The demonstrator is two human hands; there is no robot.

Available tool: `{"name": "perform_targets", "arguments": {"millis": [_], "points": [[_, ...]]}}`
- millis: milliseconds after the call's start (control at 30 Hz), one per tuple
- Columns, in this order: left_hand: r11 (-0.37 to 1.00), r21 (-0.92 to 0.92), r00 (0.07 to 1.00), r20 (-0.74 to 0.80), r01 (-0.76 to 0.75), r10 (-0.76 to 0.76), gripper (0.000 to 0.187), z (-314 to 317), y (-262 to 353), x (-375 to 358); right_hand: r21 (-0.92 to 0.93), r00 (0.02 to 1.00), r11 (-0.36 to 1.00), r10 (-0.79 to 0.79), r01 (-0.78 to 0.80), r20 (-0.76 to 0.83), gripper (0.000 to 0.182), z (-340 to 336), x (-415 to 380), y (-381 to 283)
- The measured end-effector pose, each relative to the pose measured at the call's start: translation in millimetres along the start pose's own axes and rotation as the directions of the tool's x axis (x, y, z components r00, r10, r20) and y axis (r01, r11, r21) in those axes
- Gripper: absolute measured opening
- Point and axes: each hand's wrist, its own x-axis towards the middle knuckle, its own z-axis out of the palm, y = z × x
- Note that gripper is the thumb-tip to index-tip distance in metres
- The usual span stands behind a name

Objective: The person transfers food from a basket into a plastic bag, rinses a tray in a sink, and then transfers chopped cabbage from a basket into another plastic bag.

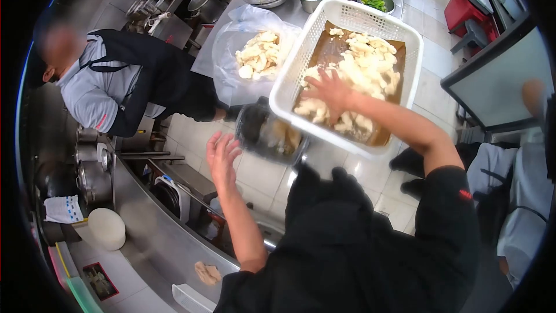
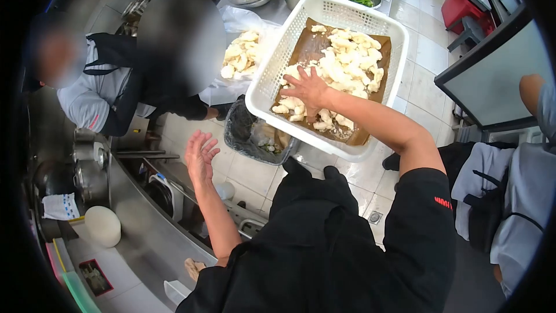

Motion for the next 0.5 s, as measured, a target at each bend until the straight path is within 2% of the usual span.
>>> {"name": "perform_targets", "arguments": {"millis": [67,167,267,300,400,500], "points": [[1.0,0.006,1.0,0.007,0.011,-0.011,0.052,-2.8,-0.6,18.5,0.047,1.0,0.999,-0.004,0.003,0.021,0.12,-0.8,4.5,0.5],[0.999,0.051,0.999,-0.033,-0.016,0.017,0.057,-8.8,-9.2,56.7,-0.011,0.991,0.998,0.059,-0.059,0.119,0.116,-23.7,-0.6,-15.5],[0.999,0.034,0.999,-0.03,-0.032,0.033,0.061,-4.5,-5.5,86.4,-0.06,0.981,0.992,0.122,-0.114,0.152,0.118,-37.6,3.5,-21.2],[0.999,0.039,1.0,-0.018,-0.014,0.015,0.062,-1.3,-3.1,94.2,-0.047,0.975,0.988,0.154,-0.149,0.162,0.11,-41.0,7.2,-24.6],[0.998,0.063,1.0,-0.005,0.008,-0.007,0.065,7.0,0.9,120.7,0.011,0.961,0.978,0.203,-0.209,0.187,0.104,-28.9,20.6,-22.0],[0.993,0.117,1.0,0.002,0.03,-0.03,0.069,18.0,6.7,140.6,0.122,0.97,0.969,0.226,-0.215,-0.088,0.088,25.3,38.1,-1.4]]}}
